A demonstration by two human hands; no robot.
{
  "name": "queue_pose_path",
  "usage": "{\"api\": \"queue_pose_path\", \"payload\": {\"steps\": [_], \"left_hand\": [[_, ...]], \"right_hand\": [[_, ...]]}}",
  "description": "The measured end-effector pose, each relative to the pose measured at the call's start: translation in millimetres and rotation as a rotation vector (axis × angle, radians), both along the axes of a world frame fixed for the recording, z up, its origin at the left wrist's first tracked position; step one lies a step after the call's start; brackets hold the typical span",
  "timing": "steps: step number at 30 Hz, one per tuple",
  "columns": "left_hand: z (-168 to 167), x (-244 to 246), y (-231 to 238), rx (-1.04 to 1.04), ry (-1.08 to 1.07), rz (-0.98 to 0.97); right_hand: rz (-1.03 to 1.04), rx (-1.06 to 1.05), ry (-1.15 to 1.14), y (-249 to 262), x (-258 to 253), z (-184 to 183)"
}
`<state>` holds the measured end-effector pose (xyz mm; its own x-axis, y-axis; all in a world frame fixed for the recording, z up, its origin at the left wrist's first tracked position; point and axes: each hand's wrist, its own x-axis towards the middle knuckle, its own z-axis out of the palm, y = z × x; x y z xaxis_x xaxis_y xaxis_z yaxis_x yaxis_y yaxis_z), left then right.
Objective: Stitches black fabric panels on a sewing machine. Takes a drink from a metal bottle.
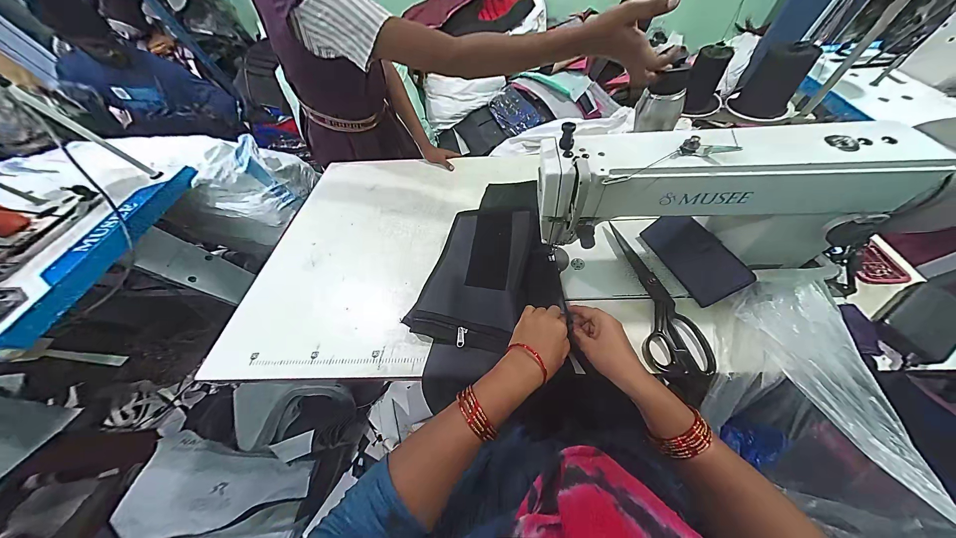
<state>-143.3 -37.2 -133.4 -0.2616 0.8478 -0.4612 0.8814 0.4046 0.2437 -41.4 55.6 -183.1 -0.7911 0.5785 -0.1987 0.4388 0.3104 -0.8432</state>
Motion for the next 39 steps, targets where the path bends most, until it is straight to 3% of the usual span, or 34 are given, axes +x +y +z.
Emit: {"api": "queue_pose_path", "payload": {"steps": [7,18,23,25,27,29,32,39], "left_hand": [[-4,-4,-7,0.056,-0.038,-0.002],[-20,2,-40,0.276,0.034,-0.161],[4,-8,-32,0.045,-0.095,-0.207],[21,-22,-19,0.024,-0.175,-0.141],[32,-35,-1,0.061,-0.115,-0.09],[28,-45,19,0.089,0.017,-0.119],[11,-42,41,-0.028,0.17,-0.178],[-7,-48,17,-0.04,0.161,-0.137]], "right_hand": [[0.091,0.106,-0.074,-3,1,8],[0.238,0.231,-0.199,-12,-4,20],[0.257,0.388,-0.225,-22,-4,11],[0.287,0.439,-0.288,-27,-6,15],[0.281,0.498,-0.302,-33,-6,15],[0.261,0.545,-0.304,-37,-6,13],[0.25,0.545,-0.328,-40,-7,16],[0.247,0.544,-0.313,-38,-8,10]]}}
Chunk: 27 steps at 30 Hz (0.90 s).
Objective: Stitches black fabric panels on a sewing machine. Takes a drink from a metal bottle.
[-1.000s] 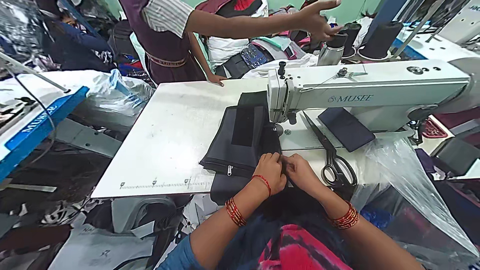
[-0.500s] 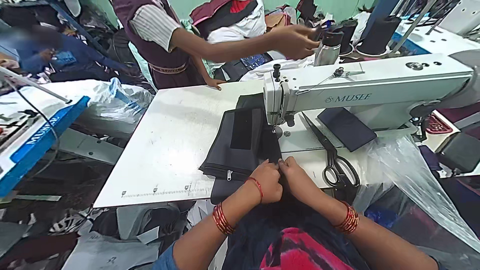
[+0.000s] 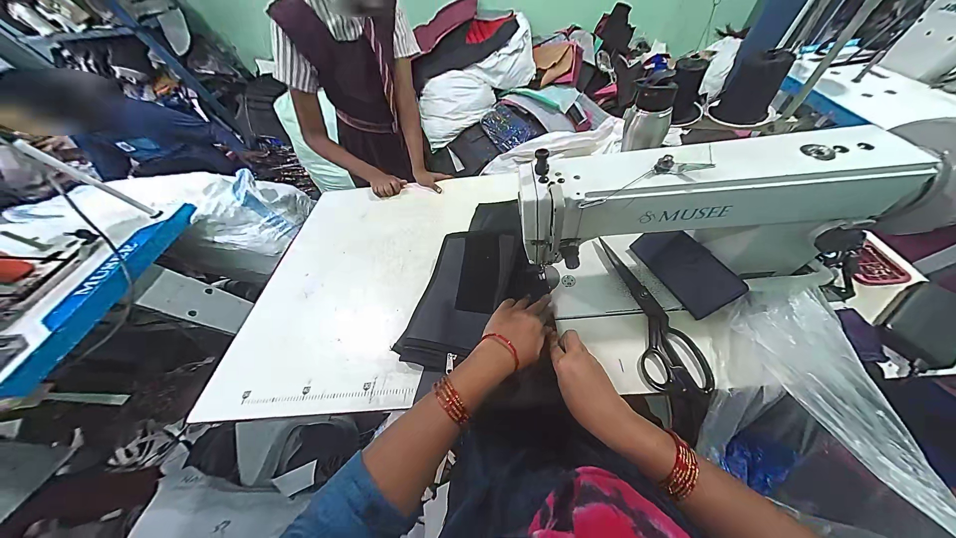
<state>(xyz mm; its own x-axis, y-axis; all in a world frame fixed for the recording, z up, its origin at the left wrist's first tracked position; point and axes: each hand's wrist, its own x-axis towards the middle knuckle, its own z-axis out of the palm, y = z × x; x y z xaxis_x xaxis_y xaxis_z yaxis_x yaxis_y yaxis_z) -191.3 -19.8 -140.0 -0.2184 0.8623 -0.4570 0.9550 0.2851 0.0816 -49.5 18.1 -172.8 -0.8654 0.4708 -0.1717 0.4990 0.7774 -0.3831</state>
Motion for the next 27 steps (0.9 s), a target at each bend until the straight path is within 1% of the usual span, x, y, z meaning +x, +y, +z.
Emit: {"api": "queue_pose_path", "payload": {"steps": [3,8,12,15,18,23,25,27], "left_hand": [[0,-6,-10,0.012,-0.027,0.005],[-1,-10,-11,0.023,-0.056,0.008],[-4,-15,-10,0.041,-0.075,0.009],[-7,-22,-6,0.05,-0.066,0.002],[-7,-31,2,0.052,-0.069,0.007],[-14,-50,11,0.142,-0.08,-0.027],[-13,-54,16,0.151,-0.08,-0.029],[-14,-57,19,0.183,-0.093,-0.021]], "right_hand": [[0.009,0.029,0.039,0,1,-2],[0.011,0.064,0.065,0,0,-5],[0.011,0.036,0.094,4,-3,-7],[0.0,0.003,0.035,9,-11,-3],[-0.008,0.026,0.055,14,-20,-4],[-0.01,-0.009,-0.037,25,-37,3],[-0.03,-0.01,-0.037,29,-43,2],[-0.048,0.02,0.015,31,-47,-2]]}}
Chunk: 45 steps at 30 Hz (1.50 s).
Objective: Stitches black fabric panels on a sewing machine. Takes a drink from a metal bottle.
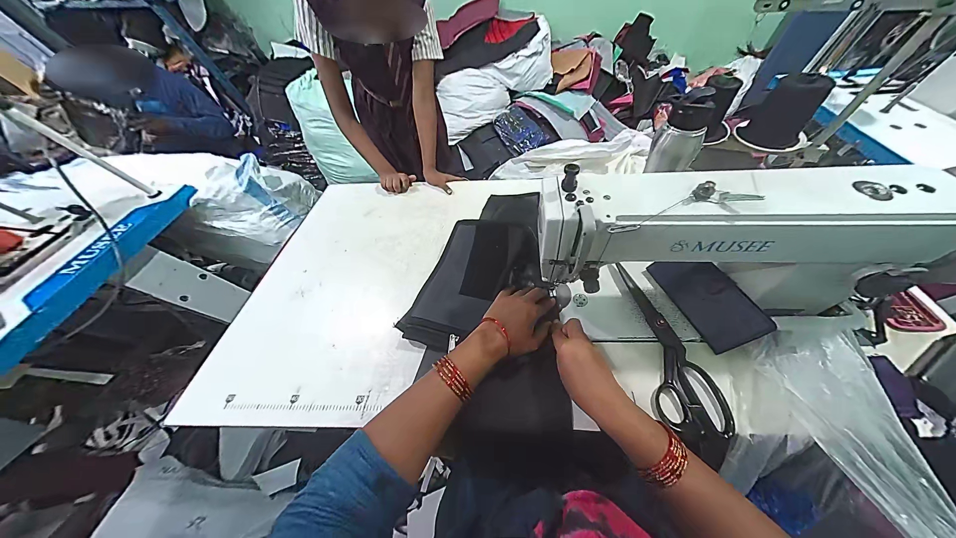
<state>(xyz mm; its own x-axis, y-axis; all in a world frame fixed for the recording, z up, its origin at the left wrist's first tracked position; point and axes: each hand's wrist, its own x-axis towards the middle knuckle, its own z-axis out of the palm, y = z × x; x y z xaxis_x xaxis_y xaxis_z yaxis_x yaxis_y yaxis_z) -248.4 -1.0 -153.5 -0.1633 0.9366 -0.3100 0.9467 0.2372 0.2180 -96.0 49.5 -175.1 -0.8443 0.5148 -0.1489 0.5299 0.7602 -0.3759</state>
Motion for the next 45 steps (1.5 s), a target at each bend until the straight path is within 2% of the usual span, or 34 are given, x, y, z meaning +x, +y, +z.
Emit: {"api": "queue_pose_path", "payload": {"steps": [5,9,12,14,17,18,21,24,26,31,37,39,43,45], "left_hand": [[-8,-10,5,0.079,-0.02,0.01],[-12,-17,7,0.188,-0.068,-0.03],[-13,-17,6,0.217,-0.051,-0.068],[-6,-9,5,0.156,-0.007,-0.068],[12,21,1,-0.111,0.004,0.002],[12,30,-5,-0.137,-0.006,0.018],[1,41,-30,-0.021,-0.02,0.016],[-26,39,-52,0.312,-0.013,-0.01],[-35,37,-55,0.42,-0.001,-0.028],[-30,42,-52,0.36,0.021,-0.056],[-36,41,-53,0.434,0.015,-0.046],[-29,48,-52,0.366,-0.006,0.022],[0,77,-44,0.002,-0.037,0.167],[-5,84,-45,0.012,-0.02,0.208]], "right_hand": [[-0.01,0.023,0.093,10,-7,-4],[-0.011,-0.035,0.024,16,-12,3],[-0.024,-0.045,0.07,18,-11,1],[-0.033,-0.1,0.108,22,-10,-1],[-0.055,-0.204,0.194,30,0,-2],[-0.068,-0.226,0.199,32,4,-2],[-0.114,-0.275,0.18,31,18,-2],[-0.141,-0.285,0.21,27,31,-3],[-0.157,-0.289,0.23,24,37,-2],[-0.193,-0.321,0.245,22,42,0],[-0.184,-0.315,0.226,19,40,-1],[-0.176,-0.337,0.203,21,39,1],[-0.188,-0.421,0.203,26,43,3],[-0.193,-0.44,0.227,28,45,0]]}}
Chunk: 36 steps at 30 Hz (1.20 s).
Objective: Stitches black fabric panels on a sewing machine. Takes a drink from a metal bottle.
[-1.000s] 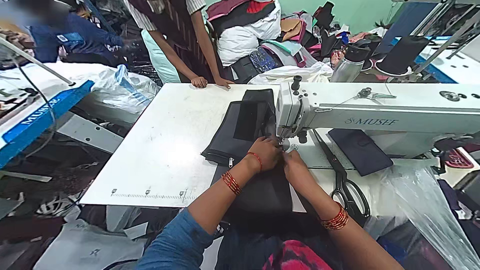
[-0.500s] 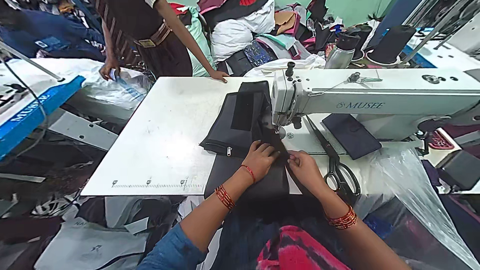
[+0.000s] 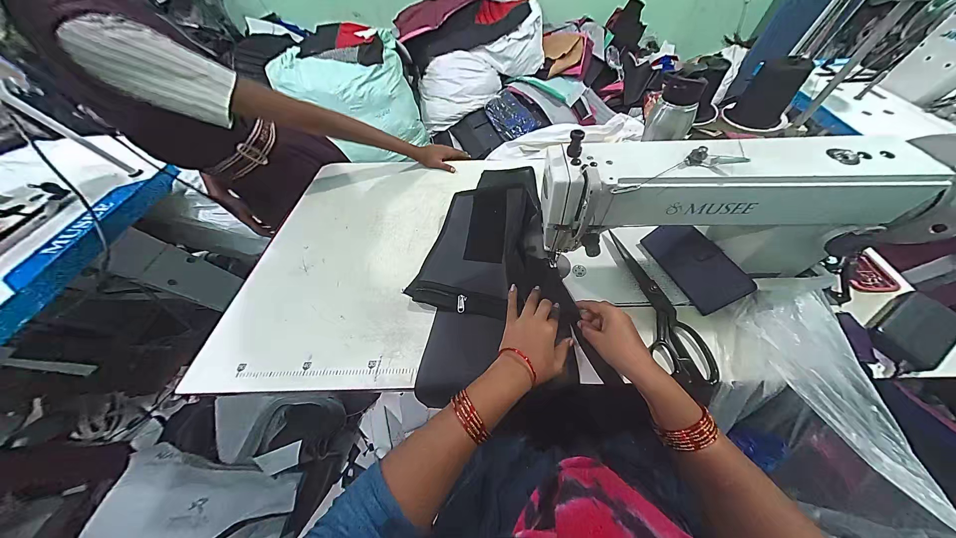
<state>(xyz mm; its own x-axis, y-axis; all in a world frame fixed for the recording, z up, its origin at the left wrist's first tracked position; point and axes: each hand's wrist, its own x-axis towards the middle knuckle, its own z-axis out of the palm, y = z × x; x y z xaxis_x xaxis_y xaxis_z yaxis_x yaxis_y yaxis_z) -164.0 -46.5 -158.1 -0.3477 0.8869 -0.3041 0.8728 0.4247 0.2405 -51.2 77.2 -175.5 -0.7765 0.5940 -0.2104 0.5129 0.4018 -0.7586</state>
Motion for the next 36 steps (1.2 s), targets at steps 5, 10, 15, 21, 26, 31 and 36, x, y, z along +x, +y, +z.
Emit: {"api": "queue_pose_path", "payload": {"steps": [5,10,15,21,26,31,36], "left_hand": [[-13,-1,-3,0.139,0.018,0.056],[-15,-5,-6,0.211,-0.03,0.058],[-17,-6,-9,0.259,-0.04,0.038],[-22,-5,-10,0.279,-0.004,-0.002],[-20,-3,-9,0.237,0.072,-0.052],[-35,-4,-12,0.422,0.167,-0.094],[-36,-4,-12,0.415,0.163,-0.085]], "right_hand": [[0.006,0.018,-0.011,-5,0,0],[0.024,-0.067,0.015,-9,-2,-2],[0.047,-0.172,0.065,-4,0,-4],[0.092,-0.17,0.054,-1,2,-3],[0.121,0.023,-0.052,-15,3,4],[0.119,0.056,-0.03,-17,7,4],[0.076,0.005,0.029,-18,10,-2]]}}
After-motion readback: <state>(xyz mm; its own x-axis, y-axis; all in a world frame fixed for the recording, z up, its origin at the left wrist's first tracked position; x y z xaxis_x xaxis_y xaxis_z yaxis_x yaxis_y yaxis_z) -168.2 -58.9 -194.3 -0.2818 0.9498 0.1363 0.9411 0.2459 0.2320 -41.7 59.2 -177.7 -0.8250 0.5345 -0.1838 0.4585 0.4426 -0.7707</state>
